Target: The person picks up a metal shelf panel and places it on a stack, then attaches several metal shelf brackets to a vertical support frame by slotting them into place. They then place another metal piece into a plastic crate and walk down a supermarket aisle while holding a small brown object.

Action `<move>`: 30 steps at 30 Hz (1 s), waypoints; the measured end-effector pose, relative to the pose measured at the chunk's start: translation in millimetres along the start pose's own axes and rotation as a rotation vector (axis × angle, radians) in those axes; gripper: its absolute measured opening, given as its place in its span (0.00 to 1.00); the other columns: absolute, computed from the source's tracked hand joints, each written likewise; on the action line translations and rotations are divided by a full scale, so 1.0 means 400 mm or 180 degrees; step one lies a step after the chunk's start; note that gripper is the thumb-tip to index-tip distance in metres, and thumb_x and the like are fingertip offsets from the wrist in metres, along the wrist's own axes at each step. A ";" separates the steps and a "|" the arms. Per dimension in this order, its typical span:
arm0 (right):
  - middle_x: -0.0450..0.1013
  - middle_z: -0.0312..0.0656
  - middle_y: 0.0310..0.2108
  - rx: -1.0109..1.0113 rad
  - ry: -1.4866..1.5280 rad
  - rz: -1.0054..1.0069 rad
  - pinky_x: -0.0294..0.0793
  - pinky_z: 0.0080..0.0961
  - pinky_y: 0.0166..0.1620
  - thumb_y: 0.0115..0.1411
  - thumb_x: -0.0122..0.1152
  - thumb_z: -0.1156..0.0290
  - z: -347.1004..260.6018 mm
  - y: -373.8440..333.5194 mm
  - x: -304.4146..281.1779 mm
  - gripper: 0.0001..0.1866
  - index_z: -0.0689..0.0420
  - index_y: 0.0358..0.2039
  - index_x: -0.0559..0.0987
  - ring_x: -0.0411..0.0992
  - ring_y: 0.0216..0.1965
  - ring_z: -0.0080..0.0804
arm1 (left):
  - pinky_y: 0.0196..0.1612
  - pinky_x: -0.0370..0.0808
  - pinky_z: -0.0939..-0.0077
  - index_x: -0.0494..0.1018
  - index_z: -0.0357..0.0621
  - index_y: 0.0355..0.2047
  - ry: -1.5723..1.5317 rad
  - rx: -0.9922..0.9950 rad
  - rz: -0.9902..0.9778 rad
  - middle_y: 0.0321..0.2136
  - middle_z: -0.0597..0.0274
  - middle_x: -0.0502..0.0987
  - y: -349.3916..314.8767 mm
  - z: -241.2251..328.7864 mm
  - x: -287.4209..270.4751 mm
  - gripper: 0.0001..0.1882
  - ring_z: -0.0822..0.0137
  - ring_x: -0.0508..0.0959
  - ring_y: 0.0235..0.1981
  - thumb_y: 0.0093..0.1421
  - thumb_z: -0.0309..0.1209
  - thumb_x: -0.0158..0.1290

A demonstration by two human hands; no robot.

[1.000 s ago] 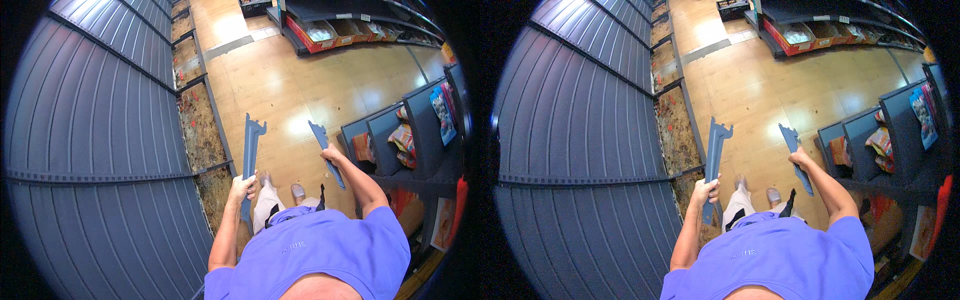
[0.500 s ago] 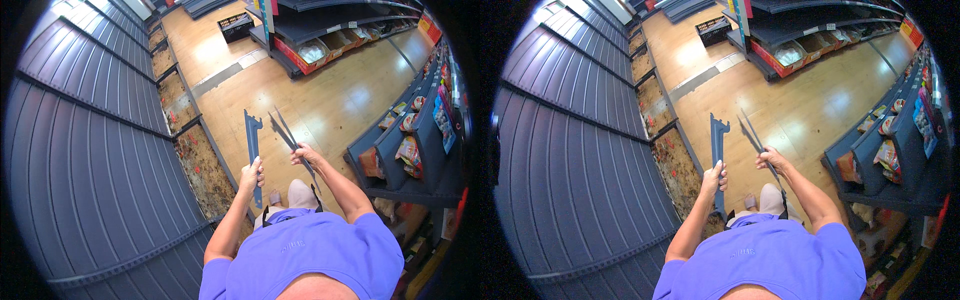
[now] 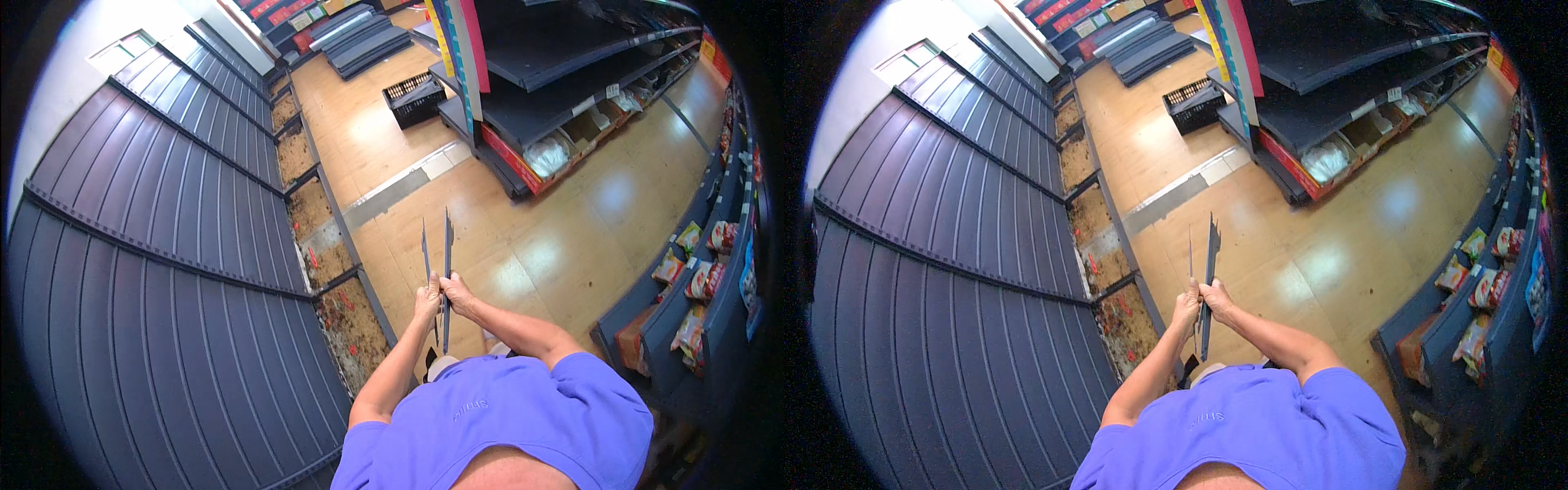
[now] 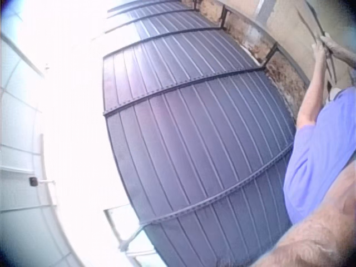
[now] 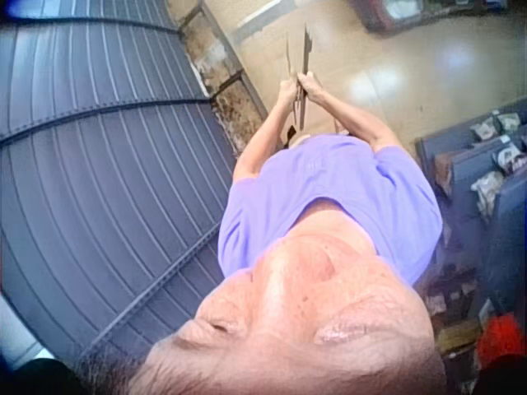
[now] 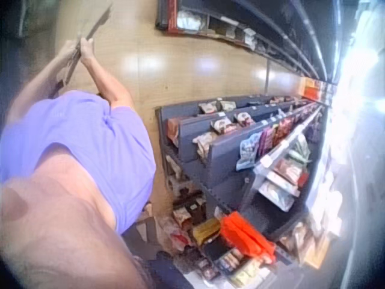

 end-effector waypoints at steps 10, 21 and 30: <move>0.60 0.37 0.21 -0.0185 -0.0128 -0.0154 0.63 0.19 0.14 0.50 0.45 0.64 -0.133 0.301 0.089 0.13 0.56 0.31 0.56 0.61 0.16 0.22 | 0.09 0.67 0.81 0.61 0.38 0.27 -0.0092 -0.0315 -0.0840 0.14 0.62 0.65 0.276 0.170 0.001 0.34 0.72 0.68 0.10 0.38 0.61 0.43; 0.65 0.33 0.21 -0.0671 -0.0769 -0.0537 0.62 0.16 0.27 0.50 0.45 0.59 -0.351 0.713 0.283 0.15 0.59 0.25 0.70 0.62 0.24 0.18 | 0.16 0.65 0.83 0.64 0.41 0.28 0.0791 0.0325 -0.2233 0.20 0.67 0.66 0.721 0.461 -0.125 0.22 0.76 0.66 0.19 0.40 0.45 0.53; 0.64 0.33 0.24 -0.0378 -0.0535 -0.0159 0.64 0.15 0.28 0.51 0.46 0.63 -0.452 0.970 0.338 0.11 0.58 0.29 0.68 0.63 0.26 0.18 | 0.22 0.62 0.84 0.69 0.39 0.22 0.0579 0.0625 -0.2867 0.17 0.69 0.67 0.997 0.591 -0.152 0.18 0.77 0.65 0.20 0.32 0.35 0.61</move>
Point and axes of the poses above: each hand's wrist, its own y-axis towards the middle knuckle, its own x-axis out of the palm, z = x × y, the point moved 8 cm from there along y, towards the middle knuckle
